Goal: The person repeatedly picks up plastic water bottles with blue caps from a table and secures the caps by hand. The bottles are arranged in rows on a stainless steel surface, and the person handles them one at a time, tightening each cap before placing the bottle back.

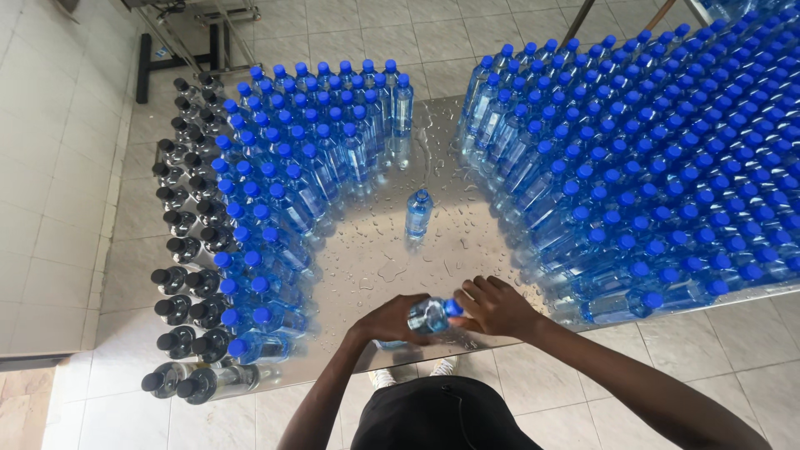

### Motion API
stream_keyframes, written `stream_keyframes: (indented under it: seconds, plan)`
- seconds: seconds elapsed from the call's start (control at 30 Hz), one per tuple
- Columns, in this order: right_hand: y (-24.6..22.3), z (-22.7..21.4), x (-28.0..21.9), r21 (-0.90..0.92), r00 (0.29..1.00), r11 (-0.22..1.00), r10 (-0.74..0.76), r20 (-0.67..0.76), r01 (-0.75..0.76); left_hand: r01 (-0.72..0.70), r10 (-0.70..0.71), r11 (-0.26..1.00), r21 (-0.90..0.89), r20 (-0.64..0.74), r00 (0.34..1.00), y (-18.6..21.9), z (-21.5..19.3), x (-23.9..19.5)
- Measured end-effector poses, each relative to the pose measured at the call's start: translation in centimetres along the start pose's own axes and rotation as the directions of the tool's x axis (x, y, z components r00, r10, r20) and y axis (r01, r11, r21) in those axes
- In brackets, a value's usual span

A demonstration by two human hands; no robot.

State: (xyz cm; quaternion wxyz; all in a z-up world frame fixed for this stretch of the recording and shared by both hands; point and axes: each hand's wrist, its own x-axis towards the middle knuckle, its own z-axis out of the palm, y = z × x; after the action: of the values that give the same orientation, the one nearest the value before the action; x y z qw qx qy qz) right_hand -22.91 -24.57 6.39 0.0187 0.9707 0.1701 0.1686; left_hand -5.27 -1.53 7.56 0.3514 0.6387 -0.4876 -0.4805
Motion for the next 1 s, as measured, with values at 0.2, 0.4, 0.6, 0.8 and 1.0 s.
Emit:
stream_keyframes:
  seconds: [0.2, 0.4, 0.6, 0.8, 1.0]
  plan:
    - [-0.5, 2.9, -1.8, 0.508, 0.831, 0.658, 0.423, 0.361, -0.556, 0.005, -0.008, 0.999, 0.049, 0.060, 0.998, -1.0, 1.6, 2.4]
    - [-2.2, 0.5, -1.4, 0.312, 0.699, 0.639, 0.540, 0.469, -0.703, 0.059, -0.071, 0.960, 0.274, 0.033, 0.997, -1.6, 1.8, 3.5]
    - [-0.3, 4.3, -7.9, 0.000, 0.999, 1.000, 0.011, -0.052, -0.011, -0.070, 0.125, 0.985, -0.160, 0.364, 0.923, -3.3, 3.6, 6.1]
    - [1.0, 9.5, -8.3, 0.362, 0.180, -0.302, 0.493, 0.851, -0.882, 0.085, -0.026, 0.713, 0.696, -0.094, 0.995, -9.8, 10.1, 11.7]
    - [0.3, 5.8, -12.7, 0.157, 0.106, -0.673, 0.117, 0.987, -0.723, -0.111, 0.451, 0.440, 0.891, -0.112, 0.885, -8.3, 12.6, 12.7]
